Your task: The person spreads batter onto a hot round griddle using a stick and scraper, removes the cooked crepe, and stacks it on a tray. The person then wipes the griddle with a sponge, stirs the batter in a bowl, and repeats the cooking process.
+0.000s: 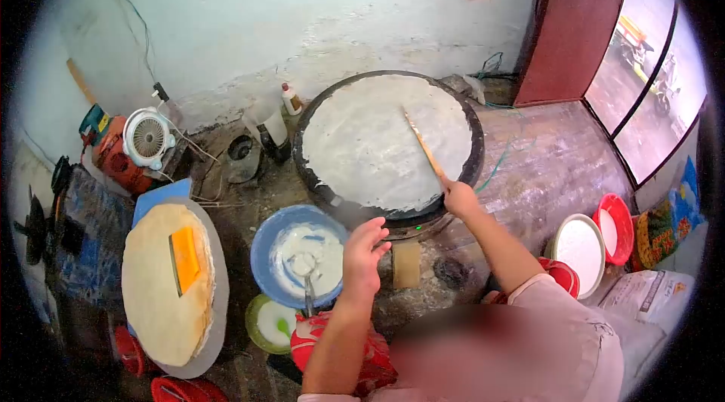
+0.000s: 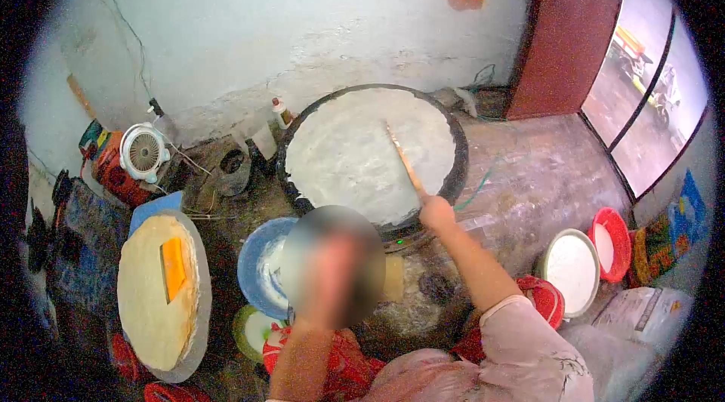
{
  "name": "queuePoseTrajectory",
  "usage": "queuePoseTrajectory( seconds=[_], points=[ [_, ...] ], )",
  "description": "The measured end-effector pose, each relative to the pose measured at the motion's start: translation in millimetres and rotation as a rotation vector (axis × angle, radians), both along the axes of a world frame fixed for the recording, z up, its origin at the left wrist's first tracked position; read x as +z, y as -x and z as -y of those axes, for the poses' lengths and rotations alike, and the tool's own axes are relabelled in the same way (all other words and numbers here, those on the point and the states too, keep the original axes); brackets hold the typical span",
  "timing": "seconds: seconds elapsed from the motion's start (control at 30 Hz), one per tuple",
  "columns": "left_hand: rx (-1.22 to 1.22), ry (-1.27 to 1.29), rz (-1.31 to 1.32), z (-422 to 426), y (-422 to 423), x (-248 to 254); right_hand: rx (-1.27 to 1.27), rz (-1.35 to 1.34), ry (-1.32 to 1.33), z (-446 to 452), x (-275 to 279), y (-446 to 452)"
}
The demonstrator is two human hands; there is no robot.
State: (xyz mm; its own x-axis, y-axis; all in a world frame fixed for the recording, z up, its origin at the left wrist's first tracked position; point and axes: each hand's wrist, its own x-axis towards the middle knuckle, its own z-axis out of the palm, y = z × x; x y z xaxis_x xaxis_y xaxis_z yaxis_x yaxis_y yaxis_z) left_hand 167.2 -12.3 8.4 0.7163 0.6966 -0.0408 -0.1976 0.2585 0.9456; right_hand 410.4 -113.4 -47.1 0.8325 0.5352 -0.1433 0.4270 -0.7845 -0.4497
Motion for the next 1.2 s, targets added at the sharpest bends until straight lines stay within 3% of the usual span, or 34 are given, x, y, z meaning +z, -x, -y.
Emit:
queuePoseTrajectory(
  seconds=[0.1, 0.13, 0.17, 0.23, 0.27, 0.3, 0.37, 0.4, 0.43, 0.47, 0.53, 0.6, 0.63, 0.7, 0.8, 0.87, 0.9, 0.97, 1.0, 1.03, 1.1, 1.2],
  points=[
    [-0.027, 0.0, -0.002, -2, -1, 0, 0.02, 0.011, -0.143, 12, -6, 8],
    [-0.038, 0.013, -0.007, -3, -1, 0, 0.172, 0.05, -0.263, 20, -21, 2],
    [-0.04, 0.052, -0.008, -3, -2, 1, 0.166, 0.052, -0.262, 35, -31, -8],
    [-0.042, 0.111, -0.012, -2, -1, 0, -0.198, -1.001, -0.688, 59, -12, -3],
    [-0.044, 0.131, -0.014, -1, -1, -1, -0.341, -1.092, -0.79, 67, 13, 10],
    [-0.047, 0.144, 0.005, -1, -2, -6, -0.343, -1.092, -0.791, 72, 10, 12],
    [-0.052, 0.158, 0.022, -1, -2, -13, -0.426, -0.671, -0.752, 92, -12, 19],
    [-0.067, 0.151, -0.001, -2, -2, -14, -0.314, -0.399, -0.556, 99, -44, 17],
    [-0.078, 0.149, -0.012, -2, -2, -14, -0.322, -0.399, -0.556, 108, -56, 35],
    [-0.088, 0.146, -0.024, -1, -2, -13, 0.017, -0.004, -0.602, 114, -66, 54],
    [-0.068, 0.187, -0.048, 1, -3, -5, 0.354, 0.394, -0.618, 113, -54, 77],
    [-0.068, 0.172, -0.06, 4, -2, 3, 0.295, -0.55, -0.471, 118, -15, 104],
    [-0.063, 0.175, -0.063, 6, -1, 7, 0.291, -0.552, -0.472, 120, -13, 103],
    [-0.051, 0.18, -0.07, 9, 2, 15, -0.12, -0.741, -0.751, 124, -10, 101],
    [-0.066, 0.138, -0.07, 10, 2, 20, -0.214, -0.727, -0.731, 130, -6, 100],
    [-0.016, 0.436, -0.061, 10, 1, 25, -0.212, -0.641, -0.673, 141, -32, 92],
    [-0.021, 0.436, -0.053, 11, 0, 25, -0.211, -0.632, -0.674, 145, -39, 96],
    [0.005, 0.412, -0.095, 12, 0, 25, 0.085, -0.084, -0.439, 149, -44, 102],
    [-0.01, 0.413, -0.071, 11, 0, 22, 0.037, -0.13, -0.269, 142, -28, 107],
    [-0.012, 0.414, -0.07, 12, -1, 21, 0.035, -0.129, -0.268, 138, -30, 109],
    [-0.005, 0.421, -0.089, 14, 0, 24, 0.074, 0.108, -0.165, 128, -34, 115],
    [-0.004, 0.426, -0.077, 14, 0, 21, 0.086, -0.032, -0.214, 125, -22, 125]
  ],
)
